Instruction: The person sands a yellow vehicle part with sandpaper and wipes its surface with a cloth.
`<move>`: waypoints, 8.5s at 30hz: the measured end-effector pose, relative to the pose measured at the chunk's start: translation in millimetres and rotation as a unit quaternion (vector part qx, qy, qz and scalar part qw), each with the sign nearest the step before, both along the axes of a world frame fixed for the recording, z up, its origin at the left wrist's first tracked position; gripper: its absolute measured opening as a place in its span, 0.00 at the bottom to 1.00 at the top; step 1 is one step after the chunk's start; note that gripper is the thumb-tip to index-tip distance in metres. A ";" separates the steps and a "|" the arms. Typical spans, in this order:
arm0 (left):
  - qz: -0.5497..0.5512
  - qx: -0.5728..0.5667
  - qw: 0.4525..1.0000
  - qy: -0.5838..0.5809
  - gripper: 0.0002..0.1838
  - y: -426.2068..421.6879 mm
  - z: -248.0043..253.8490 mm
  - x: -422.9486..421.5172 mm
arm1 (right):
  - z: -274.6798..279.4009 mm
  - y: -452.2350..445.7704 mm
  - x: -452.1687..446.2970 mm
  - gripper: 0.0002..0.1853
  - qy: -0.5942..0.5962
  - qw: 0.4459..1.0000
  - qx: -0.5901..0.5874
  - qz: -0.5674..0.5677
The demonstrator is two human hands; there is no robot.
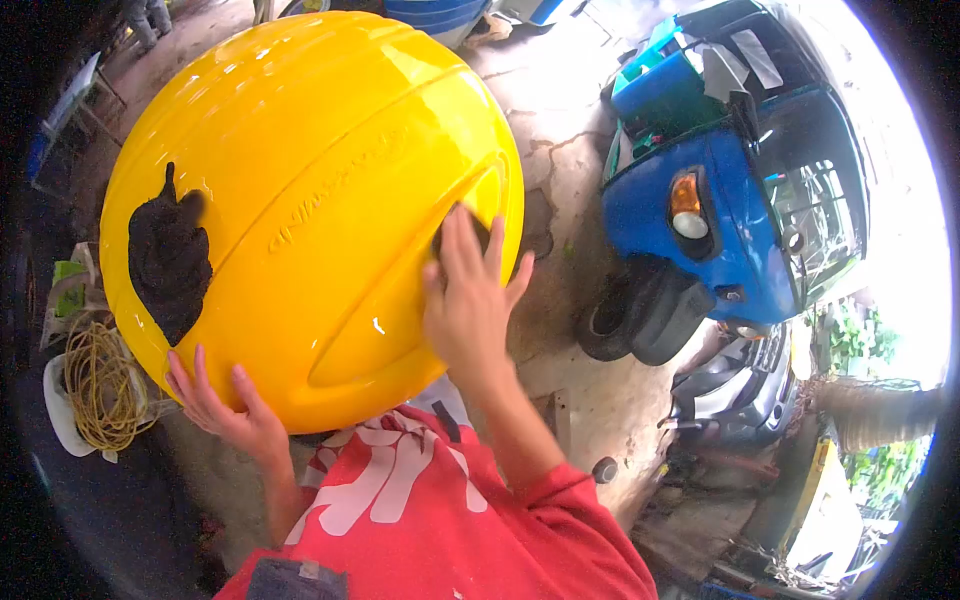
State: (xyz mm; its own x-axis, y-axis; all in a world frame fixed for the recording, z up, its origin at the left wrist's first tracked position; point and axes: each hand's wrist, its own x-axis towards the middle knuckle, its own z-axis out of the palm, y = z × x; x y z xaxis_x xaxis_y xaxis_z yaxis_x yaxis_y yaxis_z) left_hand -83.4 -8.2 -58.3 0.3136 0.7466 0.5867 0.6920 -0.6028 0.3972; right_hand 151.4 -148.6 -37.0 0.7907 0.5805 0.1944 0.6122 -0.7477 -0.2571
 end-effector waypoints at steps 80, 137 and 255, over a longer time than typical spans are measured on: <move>0.014 -0.020 0.999 -0.039 0.20 9.5 -20.3 -10.4 | -26.9 6.4 78.0 0.32 -0.016 0.987 0.156 0.029; 0.046 0.024 0.996 -0.073 0.20 7.5 -24.3 0.3 | -38.8 -21.5 -6.5 0.35 -0.086 0.980 0.085 0.156; 0.248 -0.025 0.964 -0.089 0.24 -17.7 -18.8 43.9 | 37.2 -4.7 130.4 0.42 -0.163 0.641 -0.224 0.716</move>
State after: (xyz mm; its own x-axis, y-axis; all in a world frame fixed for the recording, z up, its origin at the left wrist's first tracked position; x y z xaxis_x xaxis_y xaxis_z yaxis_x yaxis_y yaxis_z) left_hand -39.5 -25.9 -77.1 -0.1916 0.8078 0.5575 0.8088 -0.1918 0.5559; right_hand 281.8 -153.3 0.1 -0.6553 0.7210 -0.2254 0.7198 0.6865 0.1031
